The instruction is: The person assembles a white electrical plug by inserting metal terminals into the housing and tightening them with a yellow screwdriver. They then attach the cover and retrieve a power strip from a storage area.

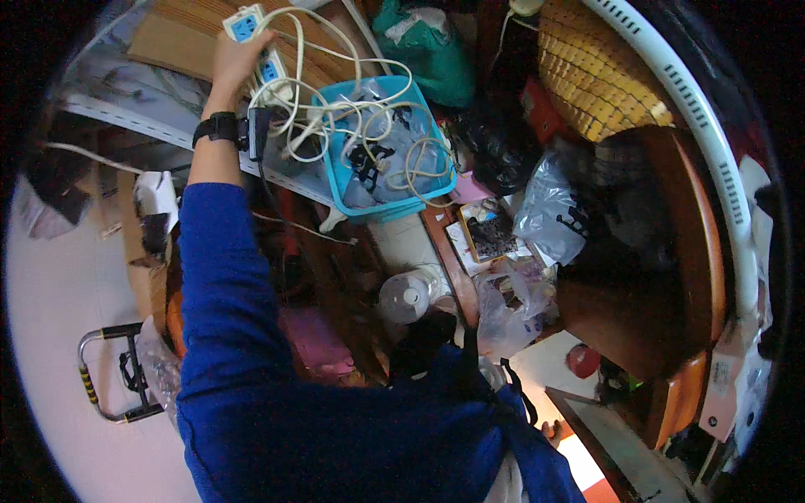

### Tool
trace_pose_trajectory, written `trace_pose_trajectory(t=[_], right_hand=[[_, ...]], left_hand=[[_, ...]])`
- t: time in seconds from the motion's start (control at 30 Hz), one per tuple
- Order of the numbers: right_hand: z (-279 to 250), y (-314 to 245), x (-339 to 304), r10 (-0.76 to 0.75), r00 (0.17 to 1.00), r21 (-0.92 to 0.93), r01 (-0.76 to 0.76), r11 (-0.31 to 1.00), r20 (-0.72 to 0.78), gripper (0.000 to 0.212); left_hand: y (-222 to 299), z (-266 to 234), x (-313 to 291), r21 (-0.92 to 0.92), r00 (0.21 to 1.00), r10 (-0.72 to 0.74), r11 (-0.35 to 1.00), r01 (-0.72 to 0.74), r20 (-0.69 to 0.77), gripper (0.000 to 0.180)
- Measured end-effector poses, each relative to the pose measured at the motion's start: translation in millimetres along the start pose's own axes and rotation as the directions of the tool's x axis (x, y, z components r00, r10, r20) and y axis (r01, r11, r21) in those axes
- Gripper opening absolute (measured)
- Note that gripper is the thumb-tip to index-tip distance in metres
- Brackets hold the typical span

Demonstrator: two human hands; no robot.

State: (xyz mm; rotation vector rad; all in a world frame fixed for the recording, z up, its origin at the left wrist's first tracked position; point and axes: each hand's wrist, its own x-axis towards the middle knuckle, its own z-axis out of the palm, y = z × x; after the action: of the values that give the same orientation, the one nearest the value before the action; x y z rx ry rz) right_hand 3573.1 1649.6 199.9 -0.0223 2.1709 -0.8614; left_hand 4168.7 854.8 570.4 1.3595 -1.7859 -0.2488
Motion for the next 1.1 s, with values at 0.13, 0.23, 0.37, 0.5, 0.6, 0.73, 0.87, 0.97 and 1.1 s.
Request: trace_pose_trajectory(t=[0.13,0.23,0.37,0.5,0.6,0.73,0.87,0.97,1.1], right_hand=[[14,-42,4,-0.084,0.996,0.032,0.085,0.996,-0.017,0.066],[39,-86,8,-0.16,0.984,0.039,0.157,0.987,0.084,0.058],[82,-188,3,-0.492,0.778,0.075,0.506,0.859,0.391,0.042],[137,-308,-27,-0.703,0.525,0.07,0.776,0.627,0.48,0.038],[175,-379,-53,-0.788,0.339,0.165,0.862,0.479,0.514,0.039],[218,-432,-79,-0.755,0.287,0.311,0.782,0.541,0.59,0.036],[243,-460,-93,-0.74,0.241,0.309,0.796,0.521,0.628,0.038],[254,-475,-102,-0.802,0.201,0.404,0.779,0.479,0.563,0.035],[270,-503,-132,-0.777,0.231,0.501,0.65,0.572,0.586,0.035]], left_hand=[[61,-48,21,0.003,0.972,-0.002,1.0,0.003,-0.235,0.033],[97,-73,30,-0.229,0.926,-0.127,0.972,0.045,-0.356,0.033],[130,-102,40,-0.39,0.815,-0.163,0.917,-0.082,-0.557,0.035],[142,-119,54,-0.721,0.854,-0.261,0.67,-0.175,-0.45,0.031],[148,-124,65,-0.795,0.878,-0.243,0.566,-0.217,-0.413,0.03],[159,-118,69,-0.812,0.907,-0.209,0.547,-0.202,-0.366,0.029],[180,-106,64,-0.947,0.973,-0.2,0.318,-0.043,-0.111,0.034],[195,-98,54,-0.953,0.997,-0.05,0.301,-0.041,-0.059,0.02],[215,-79,41,-0.964,1.0,-0.013,0.265,0.026,0.023,0.023]])
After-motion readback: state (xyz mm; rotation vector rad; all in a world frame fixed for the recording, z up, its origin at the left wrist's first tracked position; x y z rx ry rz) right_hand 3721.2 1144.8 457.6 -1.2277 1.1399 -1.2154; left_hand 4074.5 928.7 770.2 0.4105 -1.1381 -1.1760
